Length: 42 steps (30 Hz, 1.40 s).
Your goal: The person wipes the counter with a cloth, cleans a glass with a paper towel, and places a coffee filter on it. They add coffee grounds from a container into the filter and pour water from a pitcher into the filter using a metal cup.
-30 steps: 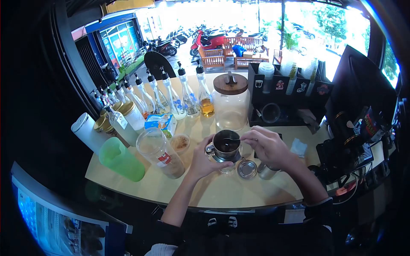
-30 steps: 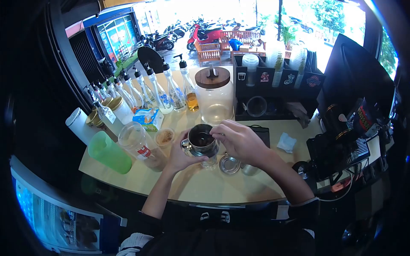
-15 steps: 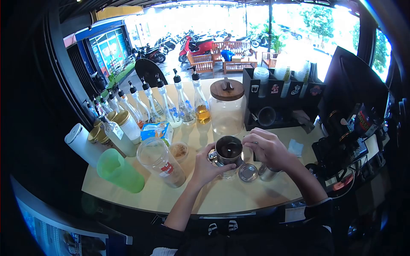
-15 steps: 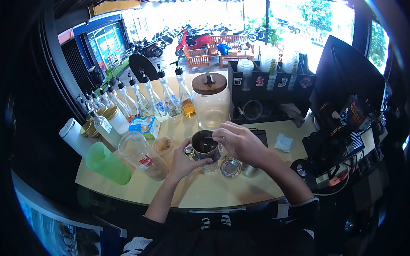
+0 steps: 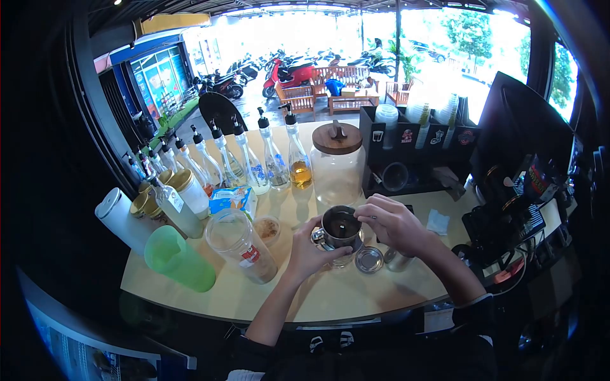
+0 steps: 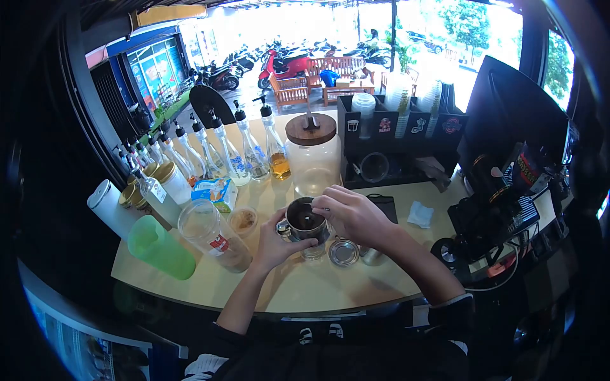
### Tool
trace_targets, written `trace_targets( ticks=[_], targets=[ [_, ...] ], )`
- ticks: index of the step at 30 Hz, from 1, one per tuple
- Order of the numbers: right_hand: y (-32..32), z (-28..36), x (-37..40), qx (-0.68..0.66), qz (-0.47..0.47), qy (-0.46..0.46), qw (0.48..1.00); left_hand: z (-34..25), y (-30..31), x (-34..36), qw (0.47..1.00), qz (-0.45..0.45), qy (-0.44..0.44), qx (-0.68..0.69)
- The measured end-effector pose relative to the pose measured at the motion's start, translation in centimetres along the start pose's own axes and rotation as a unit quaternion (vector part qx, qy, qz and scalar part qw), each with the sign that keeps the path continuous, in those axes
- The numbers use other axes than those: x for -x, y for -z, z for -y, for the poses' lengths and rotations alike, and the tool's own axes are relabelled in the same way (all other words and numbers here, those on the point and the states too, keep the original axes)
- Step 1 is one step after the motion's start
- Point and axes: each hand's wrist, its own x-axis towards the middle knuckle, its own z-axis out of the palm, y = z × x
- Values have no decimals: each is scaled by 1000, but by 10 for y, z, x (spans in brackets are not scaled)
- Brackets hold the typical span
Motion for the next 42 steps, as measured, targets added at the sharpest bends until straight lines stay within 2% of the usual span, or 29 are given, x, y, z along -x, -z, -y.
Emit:
trace_targets(
  ticks=[3, 8, 10, 18, 21, 24, 27, 37, 40, 42],
  targets=[
    [-3, -1, 2, 25, 21, 19, 999, 1, 0, -1, 1000, -1, -17, -24],
    [-6, 9, 1, 45, -10, 60, 997, -1, 0, 0, 999, -3, -27, -31],
    [-8, 15, 1, 56, -5, 70, 996, -4, 0, 0, 999, 10, 29, 12],
    [-12, 12, 1, 56, -10, 89, 994, -5, 0, 0, 1000, 0, 7, 16],
    [-13, 7, 4, 62, -2, 65, 996, -2, 0, 1, 1000, -3, -5, 4],
    [-15, 4, 4, 6, -37, 67, 997, 1, 1, -1, 1000, 1, -15, 4],
    [-10, 0, 6, 26, -16, 38, 999, 2, 2, -3, 1000, 10, -21, 4],
    [-12, -4, 7, -19, -19, 30, 999, -4, 5, -4, 999, 34, -9, 22],
    [-13, 0, 7, -53, 10, 4, 999, -3, 6, -4, 999, 30, -14, 9],
    [-11, -3, 4, -85, 38, -81, 992, -4, 6, -4, 999, 34, -10, 11]
  ],
)
